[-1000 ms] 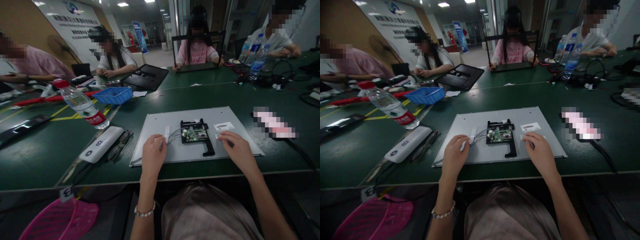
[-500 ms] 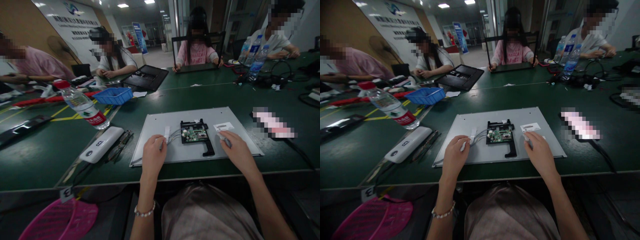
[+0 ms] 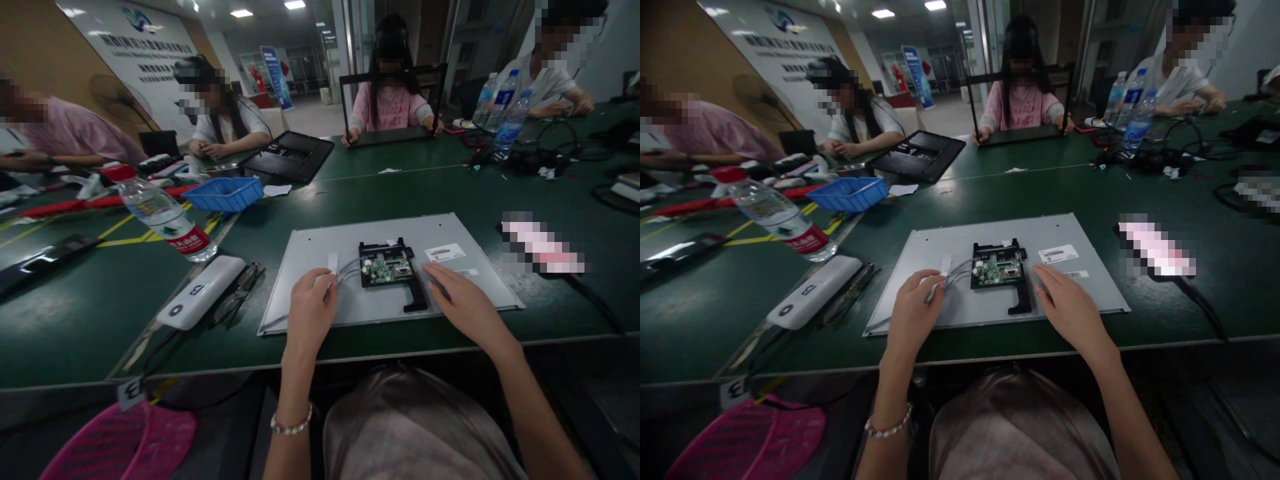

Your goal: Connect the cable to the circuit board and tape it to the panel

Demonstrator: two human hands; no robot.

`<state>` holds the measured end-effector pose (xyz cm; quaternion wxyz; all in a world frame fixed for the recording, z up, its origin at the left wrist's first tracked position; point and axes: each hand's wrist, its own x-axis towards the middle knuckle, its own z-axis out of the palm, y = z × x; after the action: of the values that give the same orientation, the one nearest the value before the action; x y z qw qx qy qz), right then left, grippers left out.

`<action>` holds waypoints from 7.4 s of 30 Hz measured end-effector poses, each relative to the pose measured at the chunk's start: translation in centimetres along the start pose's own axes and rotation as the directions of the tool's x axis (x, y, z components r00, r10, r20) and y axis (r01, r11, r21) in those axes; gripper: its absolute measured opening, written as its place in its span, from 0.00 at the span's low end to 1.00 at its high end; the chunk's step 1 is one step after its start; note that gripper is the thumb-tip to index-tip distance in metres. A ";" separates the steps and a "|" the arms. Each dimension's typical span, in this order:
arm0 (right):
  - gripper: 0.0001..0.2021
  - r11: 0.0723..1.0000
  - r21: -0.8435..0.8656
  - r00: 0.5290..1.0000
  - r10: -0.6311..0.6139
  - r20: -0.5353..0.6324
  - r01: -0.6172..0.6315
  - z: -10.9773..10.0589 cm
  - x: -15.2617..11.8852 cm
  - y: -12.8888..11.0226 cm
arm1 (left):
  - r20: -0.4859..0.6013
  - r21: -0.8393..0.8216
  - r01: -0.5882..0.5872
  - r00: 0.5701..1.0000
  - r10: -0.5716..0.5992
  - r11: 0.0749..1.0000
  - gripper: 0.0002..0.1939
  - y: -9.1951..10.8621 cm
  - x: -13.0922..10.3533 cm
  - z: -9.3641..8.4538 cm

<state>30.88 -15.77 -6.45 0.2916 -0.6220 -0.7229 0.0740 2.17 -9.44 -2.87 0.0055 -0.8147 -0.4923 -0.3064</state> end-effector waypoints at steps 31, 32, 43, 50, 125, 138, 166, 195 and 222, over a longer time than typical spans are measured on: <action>0.23 1.000 0.006 1.000 0.009 -0.022 -0.009 0.6 -0.1 0.7 | 0.212 0.114 -0.145 0.970 0.119 0.983 0.21 9.6 0.0 4.3; 0.23 1.000 0.003 1.000 0.006 -0.021 -0.006 0.6 -0.1 0.7 | 0.211 0.122 -0.139 0.971 0.111 0.983 0.21 9.6 -0.1 4.2; 0.22 1.000 -0.028 1.000 -0.007 -0.018 0.006 0.5 0.0 0.3 | 0.191 0.143 -0.116 0.978 0.088 0.983 0.23 9.9 -0.4 4.1; 0.21 1.000 0.002 0.999 -0.023 -0.034 0.023 0.6 0.0 0.4 | 0.233 0.040 -0.196 0.955 0.182 0.980 0.20 9.8 -0.3 3.7; 0.19 0.998 0.001 0.998 -0.060 -0.017 0.060 0.6 0.3 -0.3 | 0.234 0.057 -0.223 0.951 0.204 0.973 0.21 9.6 -0.2 3.8; 0.16 0.997 0.069 0.998 -0.013 -0.062 0.017 0.6 0.8 -0.1 | 0.225 0.054 -0.224 0.952 0.206 0.973 0.21 9.4 -0.4 3.7; 0.12 0.934 -0.109 0.914 -0.301 0.271 0.339 -2.7 12.3 -0.3 | 0.204 0.071 -0.231 0.956 0.213 0.970 0.21 9.2 -0.5 3.6; 0.11 0.936 -0.033 0.903 -0.327 0.277 0.349 0.0 16.1 0.1 | 0.248 0.073 -0.217 0.949 0.193 0.973 0.22 9.6 -0.2 3.7; 0.15 0.957 -0.172 0.941 -0.179 0.289 0.235 2.1 15.2 -4.9 | 0.256 0.053 -0.212 0.948 0.192 0.976 0.23 9.7 -0.1 3.9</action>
<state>24.78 -1.96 -0.90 0.1310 -0.5529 -0.8212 0.0522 11.83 -13.33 -3.27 0.0075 -0.8919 -0.4150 -0.1797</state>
